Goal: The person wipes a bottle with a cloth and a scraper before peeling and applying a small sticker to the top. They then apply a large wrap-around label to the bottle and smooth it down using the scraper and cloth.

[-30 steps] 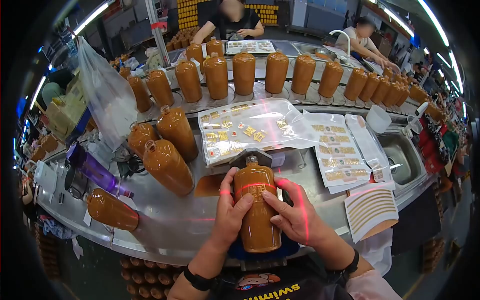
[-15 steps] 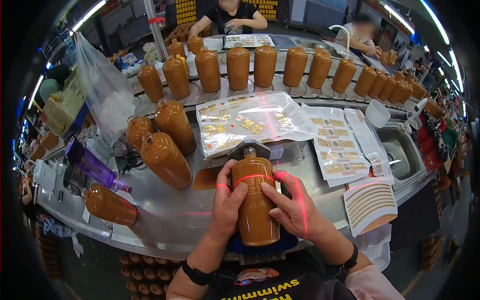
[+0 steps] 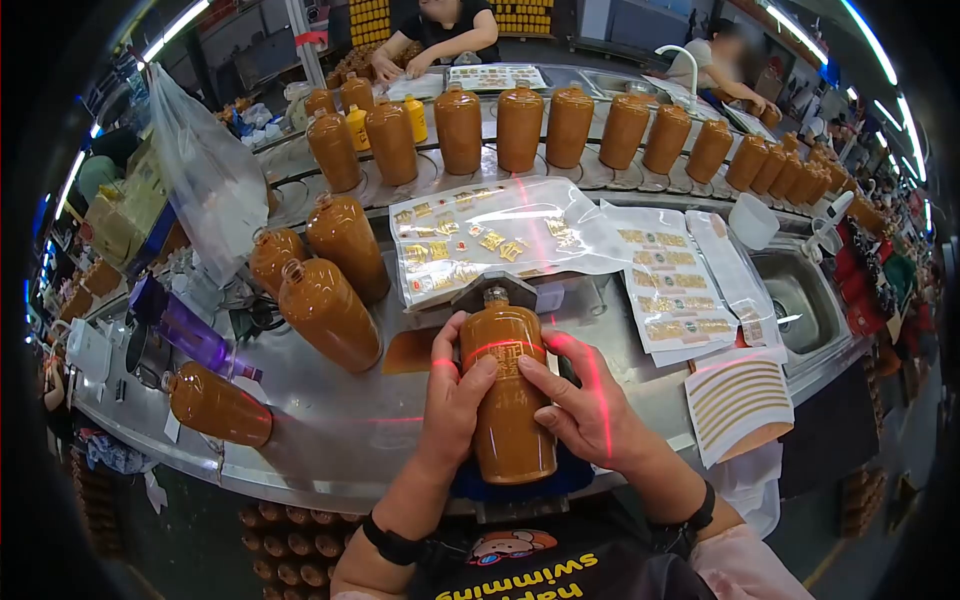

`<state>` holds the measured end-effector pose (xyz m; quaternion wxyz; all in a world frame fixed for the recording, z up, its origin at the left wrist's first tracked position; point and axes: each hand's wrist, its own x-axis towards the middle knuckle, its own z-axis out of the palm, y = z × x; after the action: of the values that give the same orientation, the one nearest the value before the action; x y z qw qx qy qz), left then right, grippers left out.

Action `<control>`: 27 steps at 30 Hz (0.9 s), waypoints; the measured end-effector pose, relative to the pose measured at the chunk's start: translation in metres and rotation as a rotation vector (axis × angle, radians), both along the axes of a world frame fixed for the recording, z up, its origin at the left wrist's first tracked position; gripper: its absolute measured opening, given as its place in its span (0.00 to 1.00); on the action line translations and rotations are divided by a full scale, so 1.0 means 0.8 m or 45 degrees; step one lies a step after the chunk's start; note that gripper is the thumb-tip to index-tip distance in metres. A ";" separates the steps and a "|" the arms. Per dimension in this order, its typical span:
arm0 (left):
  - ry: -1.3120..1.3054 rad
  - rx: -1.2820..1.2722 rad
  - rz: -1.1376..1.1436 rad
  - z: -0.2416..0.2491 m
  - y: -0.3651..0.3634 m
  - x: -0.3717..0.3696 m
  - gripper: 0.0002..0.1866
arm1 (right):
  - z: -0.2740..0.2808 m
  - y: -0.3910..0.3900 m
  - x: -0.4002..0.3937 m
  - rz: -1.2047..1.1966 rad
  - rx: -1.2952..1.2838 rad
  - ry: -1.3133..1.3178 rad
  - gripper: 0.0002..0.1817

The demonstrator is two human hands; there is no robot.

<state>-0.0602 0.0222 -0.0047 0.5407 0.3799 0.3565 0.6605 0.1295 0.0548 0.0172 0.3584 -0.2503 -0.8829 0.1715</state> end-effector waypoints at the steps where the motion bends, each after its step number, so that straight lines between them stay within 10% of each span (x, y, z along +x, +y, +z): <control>1: 0.004 0.004 0.003 0.000 0.000 0.001 0.36 | 0.002 0.000 0.001 -0.014 0.033 -0.006 0.30; 8: -0.002 -0.031 -0.032 0.002 0.002 -0.003 0.36 | 0.081 0.050 -0.017 0.041 -0.324 -0.029 0.12; 11: -0.134 -0.007 -0.044 -0.006 -0.002 -0.005 0.36 | 0.071 0.081 -0.037 0.023 0.437 -0.108 0.13; 18: -0.040 0.111 -0.104 -0.003 -0.020 -0.012 0.40 | 0.082 0.075 -0.048 0.328 -0.092 -0.344 0.11; 20: 0.209 0.159 -0.022 -0.011 -0.025 -0.022 0.41 | 0.090 0.099 -0.073 -0.055 0.228 -0.254 0.10; 23: 1.082 0.478 0.281 -0.008 -0.041 -0.041 0.37 | 0.094 0.078 -0.061 0.501 -0.032 -0.208 0.08; 27: 1.807 0.918 0.142 0.007 -0.050 -0.060 0.31 | 0.068 0.087 -0.024 -0.154 -0.145 0.054 0.10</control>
<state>-0.1082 -0.0181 0.0007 -0.0053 0.8427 0.3986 0.3618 0.1104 0.1247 0.0718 0.3720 -0.3196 -0.8471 0.2048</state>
